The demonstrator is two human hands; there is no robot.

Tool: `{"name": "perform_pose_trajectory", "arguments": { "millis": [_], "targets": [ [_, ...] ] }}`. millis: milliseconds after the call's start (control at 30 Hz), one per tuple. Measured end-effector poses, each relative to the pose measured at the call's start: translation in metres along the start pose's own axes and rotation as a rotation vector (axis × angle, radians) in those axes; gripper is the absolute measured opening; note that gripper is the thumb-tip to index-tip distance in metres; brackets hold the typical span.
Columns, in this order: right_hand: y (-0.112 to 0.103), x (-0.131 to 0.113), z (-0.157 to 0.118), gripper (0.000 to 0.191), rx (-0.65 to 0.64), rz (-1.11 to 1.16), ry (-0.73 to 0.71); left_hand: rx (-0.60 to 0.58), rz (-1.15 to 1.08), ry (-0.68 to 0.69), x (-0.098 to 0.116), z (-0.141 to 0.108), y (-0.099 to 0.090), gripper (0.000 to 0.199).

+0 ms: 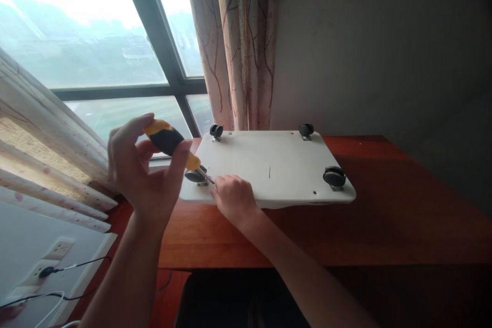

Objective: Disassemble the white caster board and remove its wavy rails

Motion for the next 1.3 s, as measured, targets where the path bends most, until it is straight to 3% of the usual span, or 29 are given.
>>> {"name": "perform_pose_trajectory", "arguments": {
  "millis": [267, 533, 700, 933, 1033, 1133, 1200, 1300],
  "targets": [
    [-0.005, -0.009, 0.002, 0.020, -0.052, -0.010, -0.208, 0.030, 0.035, 0.035, -0.003, 0.006, -0.013, 0.072],
    [-0.018, -0.007, 0.002, 0.027, -0.125, -0.003, -0.420, -0.031, 0.076, -0.011, -0.004, 0.002, -0.007, 0.072],
    [-0.023, -0.002, 0.002, 0.025, -0.108, 0.048, -0.504, -0.069, 0.120, -0.055, -0.005, -0.001, -0.004, 0.073],
    [-0.020, 0.005, 0.001, 0.027, -0.081, 0.194, -0.485, -0.086, 0.105, -0.074, -0.008, -0.005, 0.000, 0.070],
    [-0.016, 0.007, 0.002, 0.016, -0.060, 0.167, -0.368, -0.083, 0.088, -0.069, -0.008, -0.005, 0.001, 0.070],
    [-0.011, 0.007, 0.004, 0.022, -0.071, 0.057, -0.259, -0.071, 0.077, -0.070, -0.007, -0.005, 0.000, 0.068],
    [-0.009, 0.004, 0.005, 0.011, -0.091, 0.026, -0.267, -0.064, 0.079, -0.076, -0.008, -0.004, -0.001, 0.068],
    [-0.011, 0.002, 0.005, 0.018, -0.107, 0.001, -0.353, -0.042, 0.079, -0.070, -0.008, -0.002, -0.004, 0.068]
  ]
}}
Point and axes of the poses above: each hand's wrist, its own z-axis towards the middle knuckle, its own y-axis out of the palm, x = y × z, the point moved 5 cm from there along z, towards the middle knuckle, and after that the axes turned 4 degrees about -y, right-handed, at the moved point
